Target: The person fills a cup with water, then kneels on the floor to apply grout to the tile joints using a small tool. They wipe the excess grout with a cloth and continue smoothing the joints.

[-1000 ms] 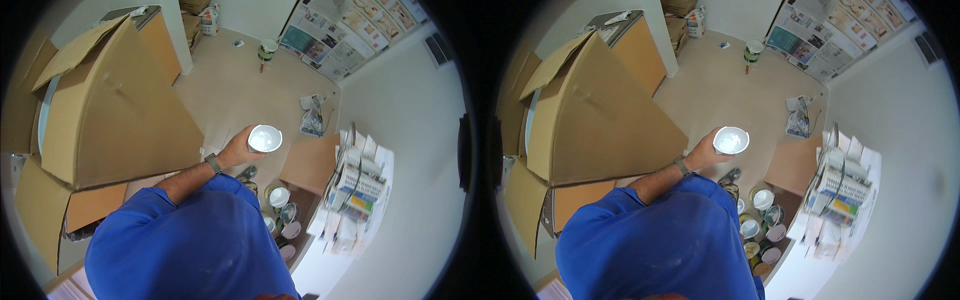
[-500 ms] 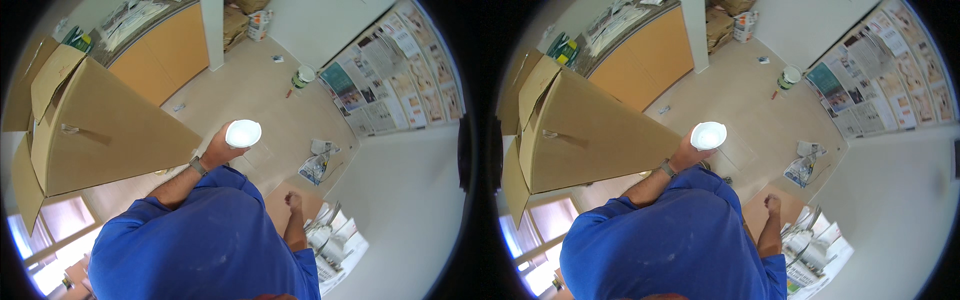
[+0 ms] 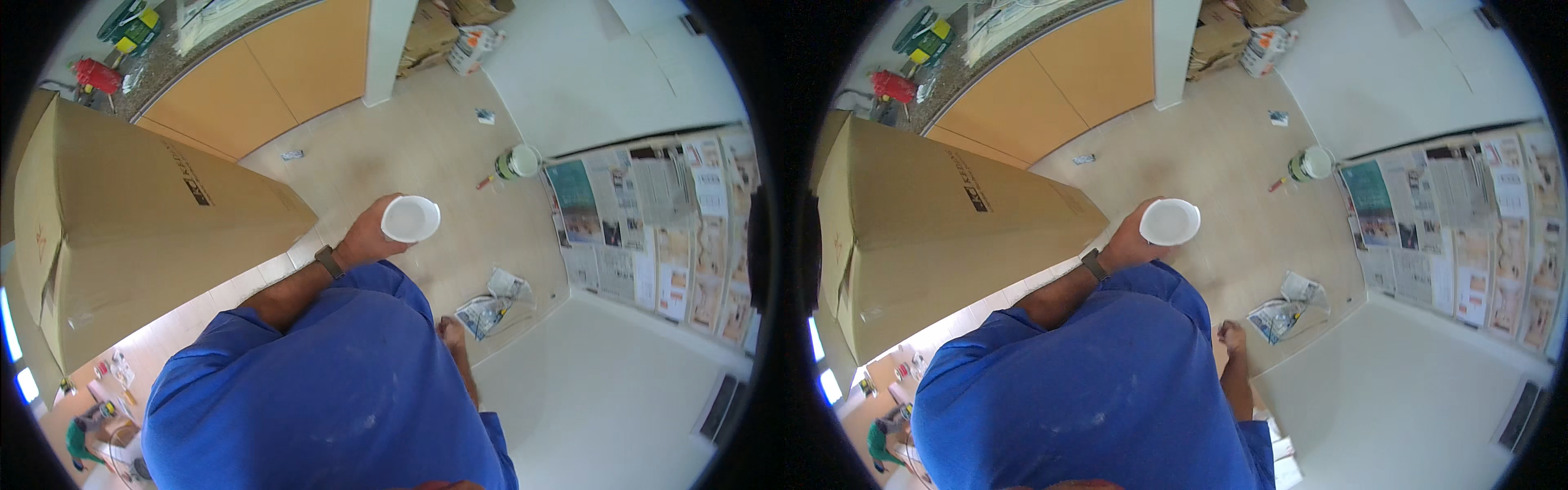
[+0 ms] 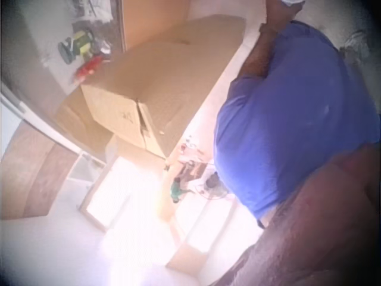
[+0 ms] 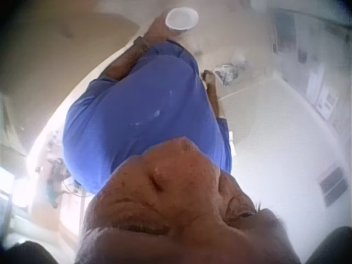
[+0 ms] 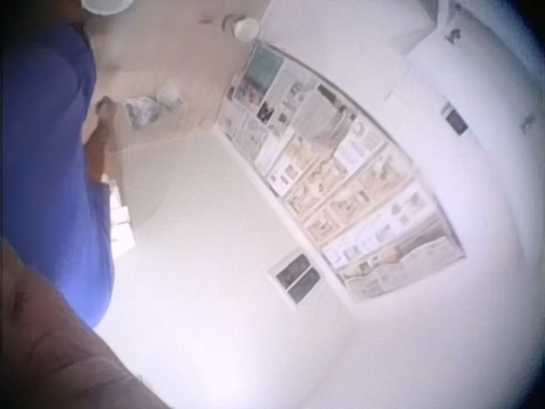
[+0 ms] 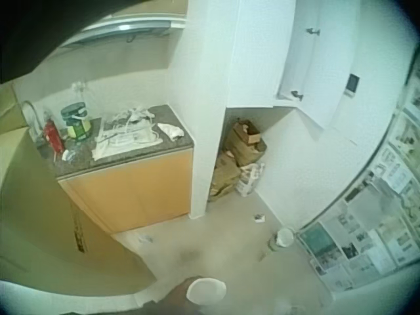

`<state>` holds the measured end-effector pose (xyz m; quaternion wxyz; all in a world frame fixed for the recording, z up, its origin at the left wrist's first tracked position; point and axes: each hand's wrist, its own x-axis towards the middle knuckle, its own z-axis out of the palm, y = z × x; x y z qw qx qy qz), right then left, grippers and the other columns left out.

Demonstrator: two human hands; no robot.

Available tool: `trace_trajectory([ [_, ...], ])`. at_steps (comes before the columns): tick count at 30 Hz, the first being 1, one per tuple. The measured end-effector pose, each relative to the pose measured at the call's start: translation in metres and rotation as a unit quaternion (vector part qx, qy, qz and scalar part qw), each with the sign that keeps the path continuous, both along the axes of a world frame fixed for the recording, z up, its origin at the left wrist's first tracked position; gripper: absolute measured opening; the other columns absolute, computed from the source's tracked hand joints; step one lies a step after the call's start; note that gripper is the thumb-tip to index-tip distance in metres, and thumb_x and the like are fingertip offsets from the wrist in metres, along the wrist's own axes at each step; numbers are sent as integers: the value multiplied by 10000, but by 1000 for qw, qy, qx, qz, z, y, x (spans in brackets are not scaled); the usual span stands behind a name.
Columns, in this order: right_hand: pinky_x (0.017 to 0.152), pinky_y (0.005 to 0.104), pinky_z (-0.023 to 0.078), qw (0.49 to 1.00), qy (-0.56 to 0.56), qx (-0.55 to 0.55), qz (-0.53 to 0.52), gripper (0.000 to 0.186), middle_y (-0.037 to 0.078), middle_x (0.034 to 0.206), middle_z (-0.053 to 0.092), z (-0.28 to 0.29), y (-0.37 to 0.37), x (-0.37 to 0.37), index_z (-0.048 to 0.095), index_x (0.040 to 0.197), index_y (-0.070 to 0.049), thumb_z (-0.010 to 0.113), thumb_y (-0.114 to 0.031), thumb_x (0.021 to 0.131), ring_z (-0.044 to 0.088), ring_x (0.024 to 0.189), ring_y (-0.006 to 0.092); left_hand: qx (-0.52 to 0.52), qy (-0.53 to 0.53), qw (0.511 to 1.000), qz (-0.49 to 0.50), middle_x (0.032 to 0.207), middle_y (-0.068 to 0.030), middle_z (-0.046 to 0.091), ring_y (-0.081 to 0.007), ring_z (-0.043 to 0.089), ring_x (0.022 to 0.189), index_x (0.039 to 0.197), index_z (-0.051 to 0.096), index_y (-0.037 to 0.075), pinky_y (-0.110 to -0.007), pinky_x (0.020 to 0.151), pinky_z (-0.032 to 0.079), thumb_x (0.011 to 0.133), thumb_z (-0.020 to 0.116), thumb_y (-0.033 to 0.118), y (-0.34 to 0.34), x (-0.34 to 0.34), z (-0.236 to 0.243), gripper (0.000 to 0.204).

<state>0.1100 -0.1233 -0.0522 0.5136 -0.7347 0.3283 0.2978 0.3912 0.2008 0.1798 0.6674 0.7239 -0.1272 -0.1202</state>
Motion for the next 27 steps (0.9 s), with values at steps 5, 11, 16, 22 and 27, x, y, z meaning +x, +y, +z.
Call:
trace_trajectory([
  [5,518,296,459,997,8,-22,69,178,60,721,601,13,-24,35,595,840,-42,494,-186,865,570,597,156,29,-22,999,36,1186,-133,526,-264,506,1130,1251,436,26,-356,972,400,653,780,122,-19,54,4,696],
  [11,486,293,445,985,34,-11,168,162,48,693,595,-1,-104,141,574,776,-79,491,-196,852,557,558,147,60,-33,988,135,1190,-106,534,-215,509,1143,1286,390,29,-336,976,400,656,773,73,-28,83,-10,738],
  [16,447,315,444,982,179,57,31,131,55,666,604,-24,-176,309,566,743,-110,489,-152,839,593,565,169,37,28,962,268,1199,-165,513,-317,503,1139,1267,410,22,-363,976,402,614,785,89,-39,95,-7,756],
  [22,546,287,474,969,10,-24,248,244,56,773,608,-5,-136,539,587,996,-62,524,-272,891,591,664,150,52,33,924,378,1219,-160,516,-307,492,1169,1259,427,22,-364,987,399,597,791,64,-32,104,-8,756],
  [27,560,273,471,945,-7,-52,324,270,40,750,596,-4,-30,637,590,1068,-49,539,-248,893,590,655,146,59,4,892,448,1209,-131,529,-269,502,1157,1258,428,38,-360,981,397,616,758,22,-7,108,-25,723],
])
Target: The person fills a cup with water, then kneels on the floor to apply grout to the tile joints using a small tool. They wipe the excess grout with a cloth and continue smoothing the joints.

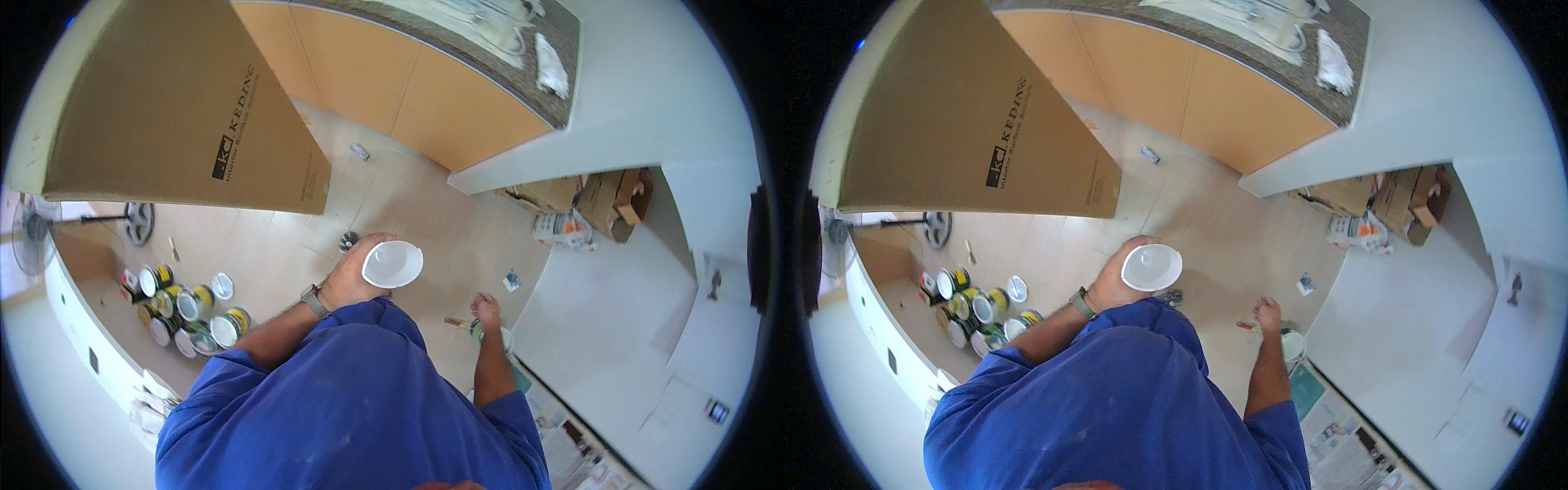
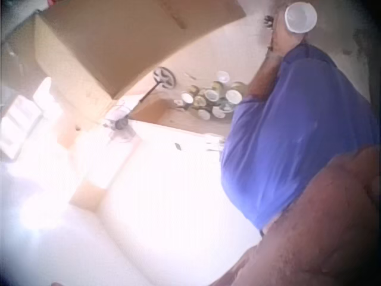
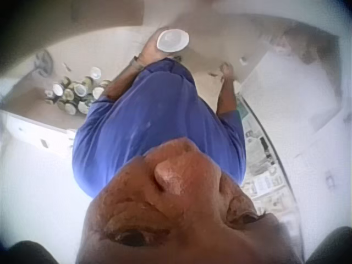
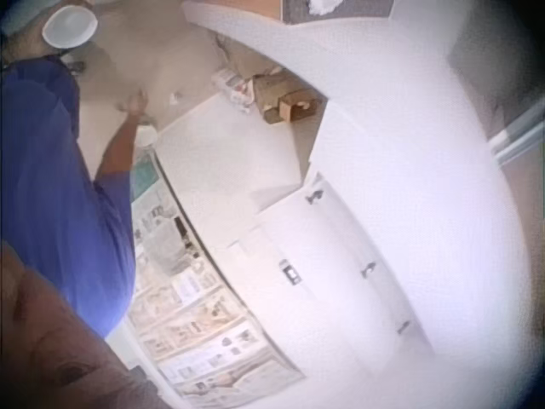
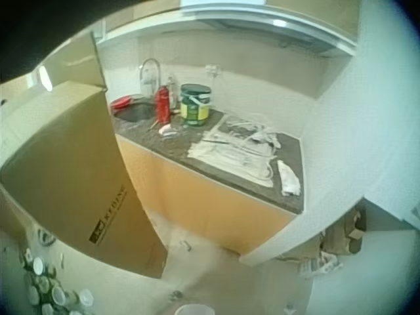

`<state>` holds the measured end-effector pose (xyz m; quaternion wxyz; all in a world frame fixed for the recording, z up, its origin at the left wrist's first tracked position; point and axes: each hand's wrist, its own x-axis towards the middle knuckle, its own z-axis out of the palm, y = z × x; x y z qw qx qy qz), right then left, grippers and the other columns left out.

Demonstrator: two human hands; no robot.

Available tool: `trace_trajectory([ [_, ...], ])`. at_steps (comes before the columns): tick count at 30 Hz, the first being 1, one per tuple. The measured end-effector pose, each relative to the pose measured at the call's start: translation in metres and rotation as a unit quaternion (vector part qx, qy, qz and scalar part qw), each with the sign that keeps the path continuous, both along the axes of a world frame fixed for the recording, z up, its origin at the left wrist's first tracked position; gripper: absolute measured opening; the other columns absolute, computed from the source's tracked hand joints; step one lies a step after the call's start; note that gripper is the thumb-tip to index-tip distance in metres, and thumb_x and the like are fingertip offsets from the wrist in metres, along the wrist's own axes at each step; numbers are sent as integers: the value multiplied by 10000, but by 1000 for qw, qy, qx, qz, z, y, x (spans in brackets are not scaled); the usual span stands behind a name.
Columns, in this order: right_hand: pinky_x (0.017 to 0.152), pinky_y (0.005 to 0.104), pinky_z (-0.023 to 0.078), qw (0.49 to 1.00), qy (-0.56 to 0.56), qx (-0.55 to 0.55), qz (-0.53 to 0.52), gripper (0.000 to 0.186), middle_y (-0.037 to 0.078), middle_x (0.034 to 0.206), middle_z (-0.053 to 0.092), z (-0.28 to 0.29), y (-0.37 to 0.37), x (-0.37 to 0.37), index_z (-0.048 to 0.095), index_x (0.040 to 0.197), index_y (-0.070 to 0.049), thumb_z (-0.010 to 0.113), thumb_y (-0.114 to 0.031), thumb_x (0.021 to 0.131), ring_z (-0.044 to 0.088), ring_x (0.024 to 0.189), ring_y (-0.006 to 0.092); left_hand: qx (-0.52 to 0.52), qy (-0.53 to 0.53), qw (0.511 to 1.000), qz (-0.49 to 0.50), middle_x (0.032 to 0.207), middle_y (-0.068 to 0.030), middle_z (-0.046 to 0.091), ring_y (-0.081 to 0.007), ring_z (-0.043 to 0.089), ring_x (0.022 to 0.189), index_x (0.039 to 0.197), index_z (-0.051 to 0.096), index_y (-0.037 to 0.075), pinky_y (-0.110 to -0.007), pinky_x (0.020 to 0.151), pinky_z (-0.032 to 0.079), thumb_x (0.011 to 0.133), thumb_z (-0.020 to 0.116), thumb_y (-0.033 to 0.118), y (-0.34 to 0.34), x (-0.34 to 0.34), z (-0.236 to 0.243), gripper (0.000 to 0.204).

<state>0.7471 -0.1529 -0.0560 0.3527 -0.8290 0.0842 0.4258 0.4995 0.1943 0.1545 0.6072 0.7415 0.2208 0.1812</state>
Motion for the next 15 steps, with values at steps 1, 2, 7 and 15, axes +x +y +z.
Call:
trace_trajectory([
  [1,560,268,470,999,-4,9,51,257,38,754,597,3,24,11,596,1059,-49,534,-237,896,592,660,136,16,0,1000,6,1215,-150,523,-303,497,1157,1249,444,38,-373,977,400,614,763,47,7,3,-4,711],
  [2,560,263,469,995,-7,15,95,246,37,757,598,5,42,14,603,1051,-48,529,-226,899,593,664,126,28,0,1000,5,1221,-170,517,-337,492,1156,1240,460,38,-386,973,402,613,768,73,12,5,-9,700],
  [7,801,404,462,894,-360,45,263,284,196,930,627,81,209,56,593,1051,-13,495,-245,921,592,876,377,-27,11,998,55,1225,-164,524,-335,507,1139,1237,469,42,-381,966,404,610,782,112,45,16,-24,704],
  [15,987,429,358,688,-683,48,239,475,249,1224,525,234,416,277,497,1227,50,584,-197,831,483,1144,409,-76,51,987,130,1285,-148,479,-256,443,1229,1272,420,10,-367,1044,332,589,781,53,63,48,-28,773],
])
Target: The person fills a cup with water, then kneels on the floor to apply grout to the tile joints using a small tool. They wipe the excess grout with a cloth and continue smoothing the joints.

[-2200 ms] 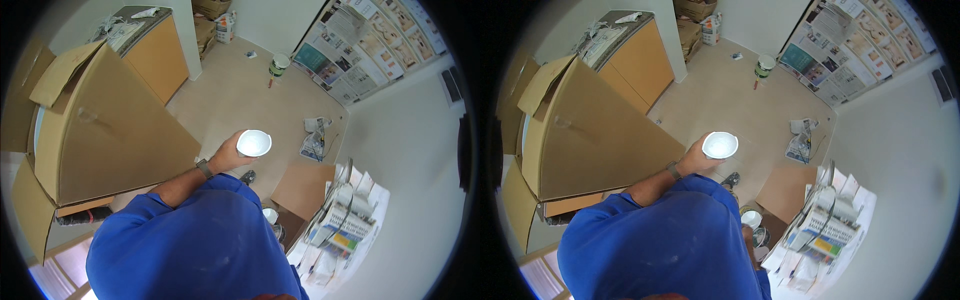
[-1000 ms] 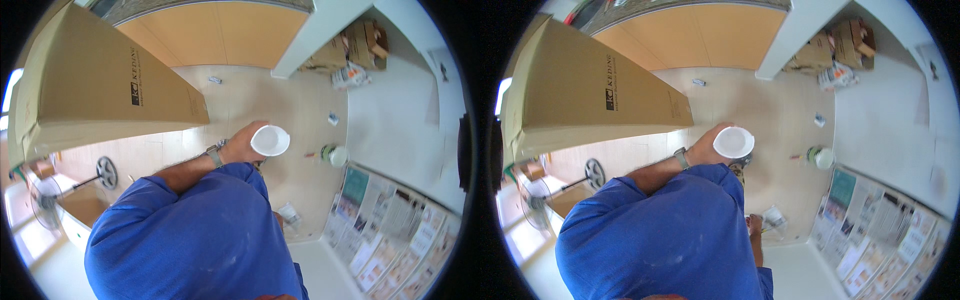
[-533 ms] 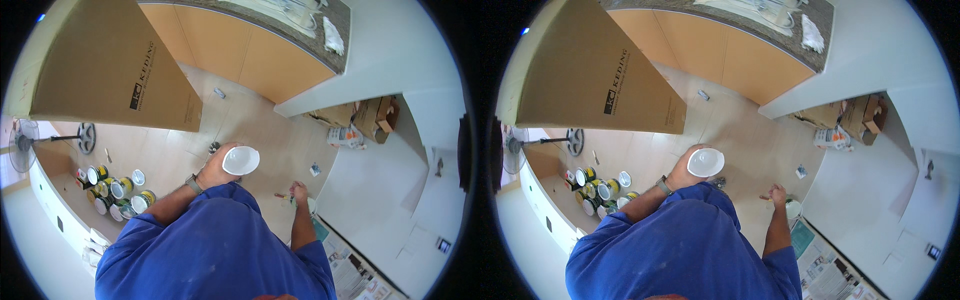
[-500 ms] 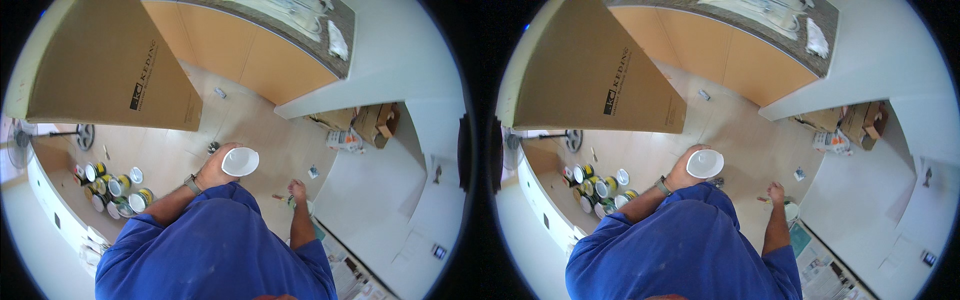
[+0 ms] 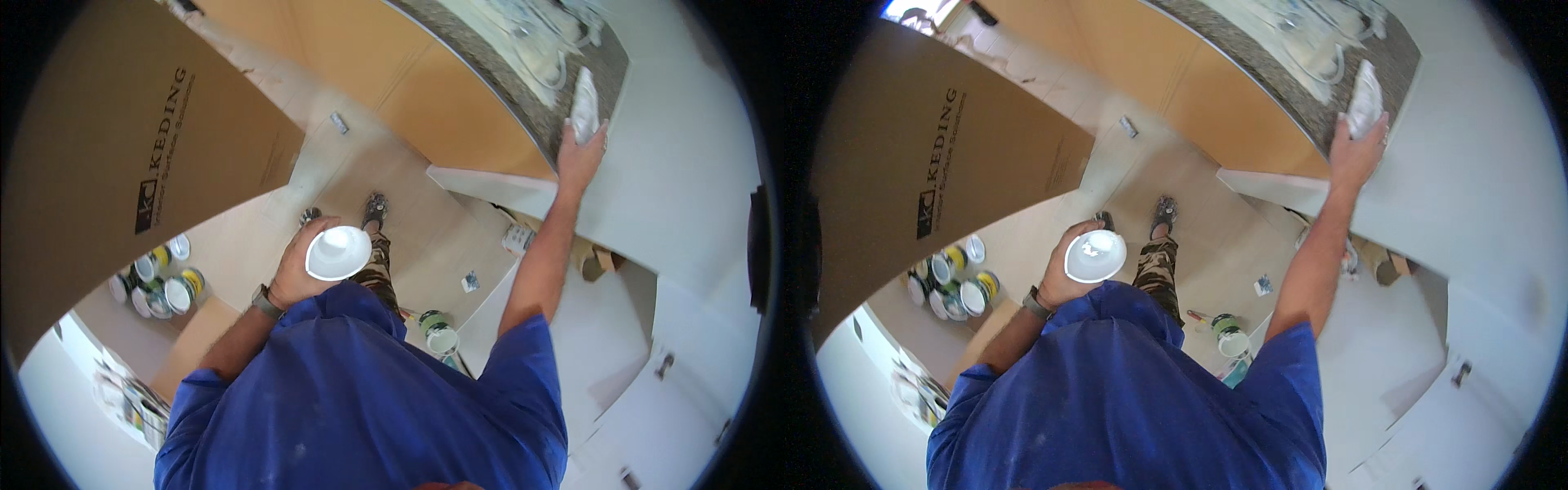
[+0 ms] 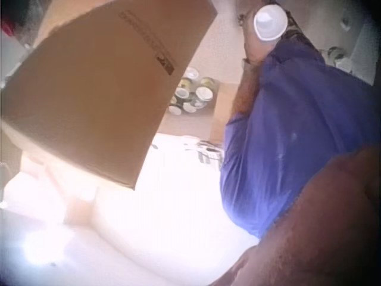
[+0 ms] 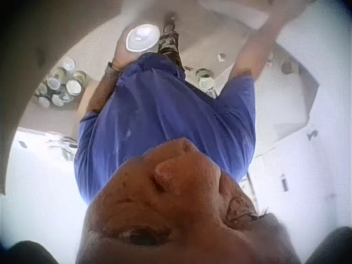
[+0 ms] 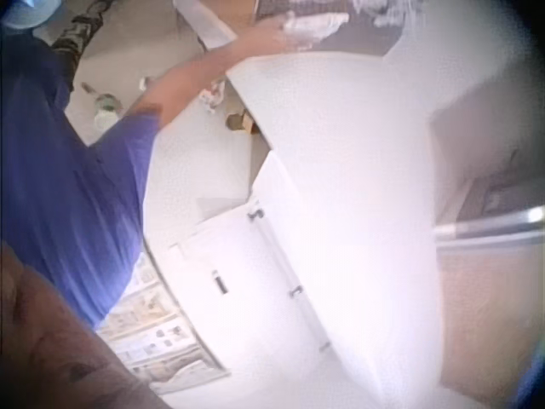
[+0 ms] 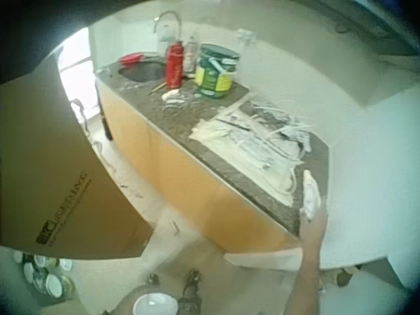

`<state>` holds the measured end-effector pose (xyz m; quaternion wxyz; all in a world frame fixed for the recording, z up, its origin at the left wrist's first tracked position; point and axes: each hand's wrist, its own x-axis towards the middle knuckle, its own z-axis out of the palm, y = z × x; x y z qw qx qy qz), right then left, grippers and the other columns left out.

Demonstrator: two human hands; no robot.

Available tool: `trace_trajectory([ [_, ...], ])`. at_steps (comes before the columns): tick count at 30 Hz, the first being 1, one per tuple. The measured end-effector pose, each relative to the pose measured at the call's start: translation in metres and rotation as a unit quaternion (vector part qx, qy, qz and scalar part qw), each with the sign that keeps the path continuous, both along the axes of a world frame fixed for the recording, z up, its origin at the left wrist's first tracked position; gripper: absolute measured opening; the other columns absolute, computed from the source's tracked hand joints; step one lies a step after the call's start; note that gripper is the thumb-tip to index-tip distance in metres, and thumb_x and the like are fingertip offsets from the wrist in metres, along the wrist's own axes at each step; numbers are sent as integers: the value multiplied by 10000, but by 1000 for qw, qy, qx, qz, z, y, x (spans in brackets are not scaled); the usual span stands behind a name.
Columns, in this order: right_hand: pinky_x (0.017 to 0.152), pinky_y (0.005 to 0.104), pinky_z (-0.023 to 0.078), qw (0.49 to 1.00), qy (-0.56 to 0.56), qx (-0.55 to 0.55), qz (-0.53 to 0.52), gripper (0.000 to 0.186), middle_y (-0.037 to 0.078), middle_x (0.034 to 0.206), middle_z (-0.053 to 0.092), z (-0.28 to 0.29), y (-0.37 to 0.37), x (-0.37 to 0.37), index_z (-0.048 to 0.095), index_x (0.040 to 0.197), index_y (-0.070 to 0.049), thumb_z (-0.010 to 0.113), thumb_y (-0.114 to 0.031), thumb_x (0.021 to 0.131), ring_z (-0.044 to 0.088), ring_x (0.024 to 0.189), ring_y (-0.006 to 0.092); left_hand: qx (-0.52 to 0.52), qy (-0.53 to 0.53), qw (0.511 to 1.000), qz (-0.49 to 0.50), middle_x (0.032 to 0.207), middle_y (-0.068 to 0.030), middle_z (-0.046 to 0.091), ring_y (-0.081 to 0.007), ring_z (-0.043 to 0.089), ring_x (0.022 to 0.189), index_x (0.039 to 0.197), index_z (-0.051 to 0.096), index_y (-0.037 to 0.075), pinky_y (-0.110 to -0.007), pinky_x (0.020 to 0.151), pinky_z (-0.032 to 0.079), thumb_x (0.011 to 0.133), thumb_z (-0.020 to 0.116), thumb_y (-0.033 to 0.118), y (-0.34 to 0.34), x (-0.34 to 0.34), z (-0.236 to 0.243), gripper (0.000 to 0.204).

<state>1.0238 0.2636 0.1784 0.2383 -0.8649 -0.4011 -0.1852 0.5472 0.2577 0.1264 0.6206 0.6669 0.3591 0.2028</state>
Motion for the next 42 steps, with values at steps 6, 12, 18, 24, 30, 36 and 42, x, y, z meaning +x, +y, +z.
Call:
trace_trajectory([
  [6,902,420,411,998,-4,51,-39,341,231,1083,599,-21,11,52,576,1132,13,520,-119,823,571,997,371,-68,-25,986,150,1261,-156,503,-258,486,1187,1259,442,7,-355,1005,370,594,800,105,3,33,-28,762],
  [12,776,439,498,856,448,204,158,382,176,981,606,59,-49,-49,596,807,108,421,-232,810,597,894,290,-42,-26,988,143,1288,-167,466,-273,453,1216,1247,437,3,-356,1013,358,605,793,78,30,32,-27,738],
  [18,716,303,467,776,541,-253,203,197,135,810,640,-138,-20,-137,619,889,29,606,-152,814,609,775,188,-7,-48,976,213,1296,-201,447,-300,440,1218,1248,420,23,-391,1024,343,625,810,126,5,35,-56,743],
  [24,829,451,457,807,382,-289,344,340,221,973,621,-472,51,-160,553,1094,-20,561,-162,785,581,935,391,-35,126,963,236,1249,-228,480,-342,484,1167,1209,413,71,-460,973,411,627,837,267,-25,0,-154,746],
  [30,826,471,475,807,322,-451,206,453,227,1040,622,-654,169,-186,513,1160,-65,593,-322,797,597,980,381,-3,96,951,293,1187,-171,488,-349,478,1162,1186,366,148,-500,985,398,599,865,249,-42,-5,-253,777],
  [36,781,458,492,815,361,-414,185,371,185,982,654,-743,217,-186,662,974,-51,533,-361,814,627,921,363,-44,133,944,300,1176,-190,503,-361,484,1164,1141,385,143,-495,955,428,592,861,133,-36,5,-292,726],
  [42,781,478,488,791,354,-482,127,333,185,964,642,-660,58,-170,650,948,-60,491,-337,853,614,919,368,-57,29,980,191,1203,-221,494,-376,482,1161,1135,438,87,-498,950,421,656,809,141,-24,23,-245,609],
])
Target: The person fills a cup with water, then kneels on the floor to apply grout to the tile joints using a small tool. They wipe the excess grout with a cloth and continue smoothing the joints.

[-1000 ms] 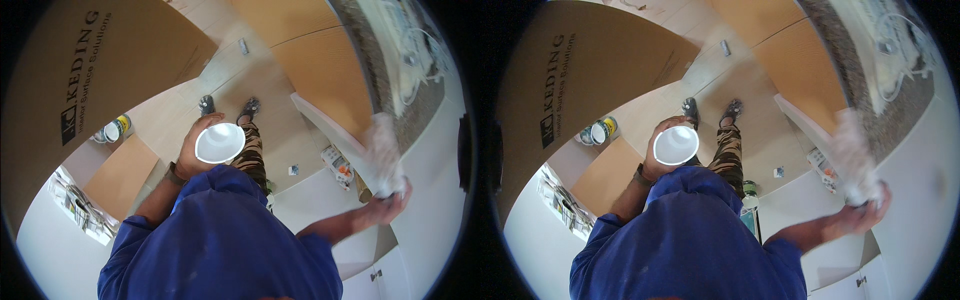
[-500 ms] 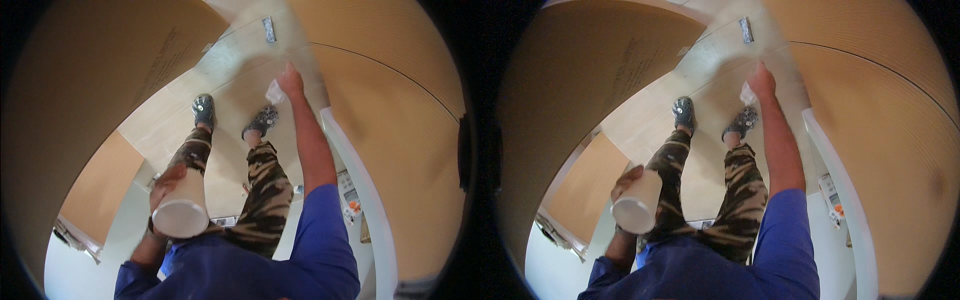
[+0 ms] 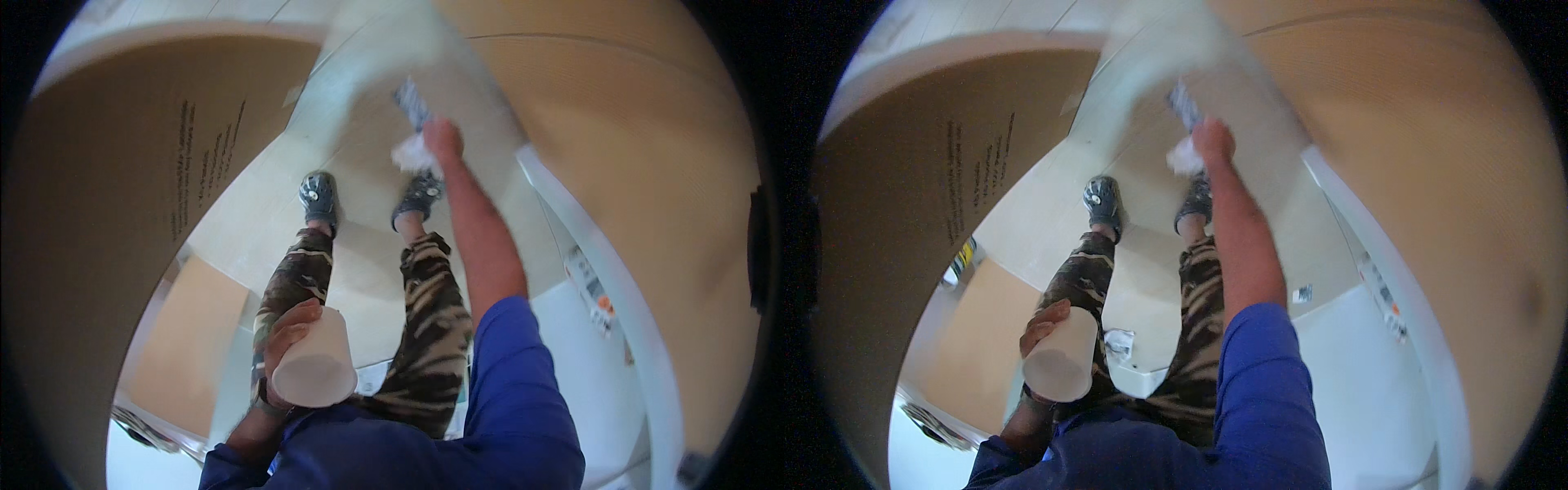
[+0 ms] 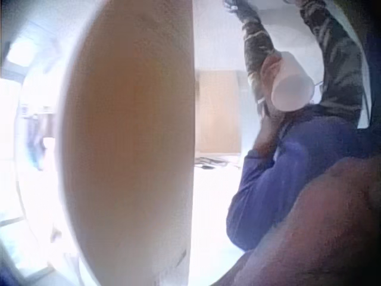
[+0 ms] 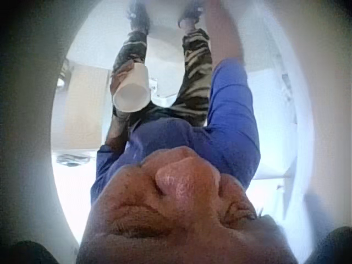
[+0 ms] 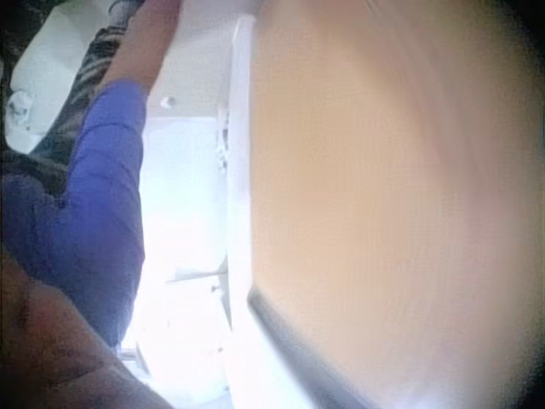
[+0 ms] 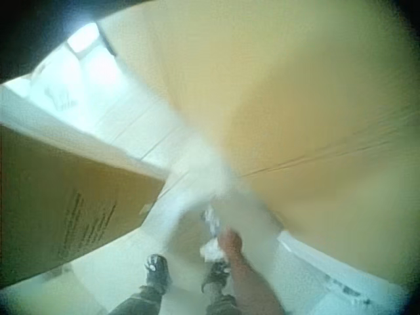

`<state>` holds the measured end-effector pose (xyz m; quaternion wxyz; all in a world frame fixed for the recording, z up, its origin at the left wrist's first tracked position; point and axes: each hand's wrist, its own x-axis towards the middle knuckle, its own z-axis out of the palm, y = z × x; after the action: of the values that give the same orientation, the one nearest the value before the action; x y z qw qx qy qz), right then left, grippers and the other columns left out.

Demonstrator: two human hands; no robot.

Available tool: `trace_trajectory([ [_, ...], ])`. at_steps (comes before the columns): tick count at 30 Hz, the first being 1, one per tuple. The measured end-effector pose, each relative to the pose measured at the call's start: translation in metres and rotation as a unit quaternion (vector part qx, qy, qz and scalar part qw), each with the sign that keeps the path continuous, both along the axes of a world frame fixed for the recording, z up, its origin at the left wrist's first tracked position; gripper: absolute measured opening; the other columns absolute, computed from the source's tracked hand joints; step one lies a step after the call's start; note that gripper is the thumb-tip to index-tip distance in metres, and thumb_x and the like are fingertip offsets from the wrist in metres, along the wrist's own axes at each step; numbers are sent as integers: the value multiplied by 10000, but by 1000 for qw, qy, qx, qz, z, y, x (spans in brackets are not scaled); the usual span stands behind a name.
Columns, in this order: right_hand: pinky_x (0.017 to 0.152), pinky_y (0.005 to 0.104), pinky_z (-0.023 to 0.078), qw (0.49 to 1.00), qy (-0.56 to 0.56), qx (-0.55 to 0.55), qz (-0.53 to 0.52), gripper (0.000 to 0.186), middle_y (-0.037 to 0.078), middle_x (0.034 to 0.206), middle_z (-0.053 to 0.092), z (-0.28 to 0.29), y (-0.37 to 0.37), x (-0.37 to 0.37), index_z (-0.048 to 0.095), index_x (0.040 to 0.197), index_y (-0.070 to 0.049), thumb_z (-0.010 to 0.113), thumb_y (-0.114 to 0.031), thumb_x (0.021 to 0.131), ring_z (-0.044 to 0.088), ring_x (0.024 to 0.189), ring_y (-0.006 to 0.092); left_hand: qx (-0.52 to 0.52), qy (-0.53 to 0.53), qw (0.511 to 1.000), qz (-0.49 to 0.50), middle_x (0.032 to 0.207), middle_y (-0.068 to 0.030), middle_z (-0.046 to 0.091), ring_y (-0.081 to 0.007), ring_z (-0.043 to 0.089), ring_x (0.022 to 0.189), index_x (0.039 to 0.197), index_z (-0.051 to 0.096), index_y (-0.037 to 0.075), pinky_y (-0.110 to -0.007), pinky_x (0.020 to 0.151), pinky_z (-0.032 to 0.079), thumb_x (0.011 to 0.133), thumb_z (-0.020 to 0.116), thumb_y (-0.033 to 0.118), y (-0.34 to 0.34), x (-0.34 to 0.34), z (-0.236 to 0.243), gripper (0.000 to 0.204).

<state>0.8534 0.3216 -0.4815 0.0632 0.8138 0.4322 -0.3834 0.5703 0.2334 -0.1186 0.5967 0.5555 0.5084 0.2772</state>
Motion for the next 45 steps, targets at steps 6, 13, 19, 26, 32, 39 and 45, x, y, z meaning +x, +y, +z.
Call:
trace_trajectory([
  [6,816,487,469,963,-19,-53,-264,351,217,967,635,174,-245,3,641,928,-50,440,-326,849,602,919,402,15,-32,975,-219,1215,-209,484,-339,484,1154,1228,385,68,-450,969,422,656,795,110,10,-7,100,705],
  [13,797,482,471,867,-108,35,-484,288,241,928,629,349,-474,-121,631,876,-22,490,-268,821,603,889,408,116,-26,877,-466,1269,-200,451,-332,454,1189,1267,364,20,-437,1018,352,622,802,131,-20,9,227,788],
  [19,806,494,460,625,-127,71,-767,294,245,908,628,403,-557,-305,624,874,-6,493,-261,815,600,883,414,113,-55,771,-625,1290,-188,440,-288,429,1210,1277,350,-1,-410,1023,345,645,754,45,-70,6,278,752],
  [26,821,483,450,394,-148,33,-906,338,253,886,625,432,-575,-542,628,868,25,463,-268,839,588,866,428,60,-119,663,-737,1287,-143,471,-213,465,1174,1301,359,-15,-353,984,388,725,685,-38,-169,-13,331,663],
  [32,832,485,446,322,-213,6,-923,362,266,908,619,471,-478,-527,632,870,24,471,-297,826,586,887,427,21,-175,580,-796,1184,-106,545,-177,531,1057,1268,420,-31,-307,881,455,755,708,13,-106,96,312,590],
  [39,805,490,442,92,-279,21,-956,362,275,908,612,462,-363,-518,623,880,17,481,-312,829,586,890,427,-36,-207,370,-905,1054,-74,601,-128,583,900,1224,465,-26,-255,725,506,764,694,0,-149,156,320,515],
  [45,824,498,449,-45,-176,-37,-983,363,258,941,622,482,-390,-546,616,936,-1,456,-312,839,596,903,419,-55,-199,210,-956,1022,-80,620,-133,603,877,1165,502,-35,-268,744,502,740,712,-2,-382,151,389,476],
])
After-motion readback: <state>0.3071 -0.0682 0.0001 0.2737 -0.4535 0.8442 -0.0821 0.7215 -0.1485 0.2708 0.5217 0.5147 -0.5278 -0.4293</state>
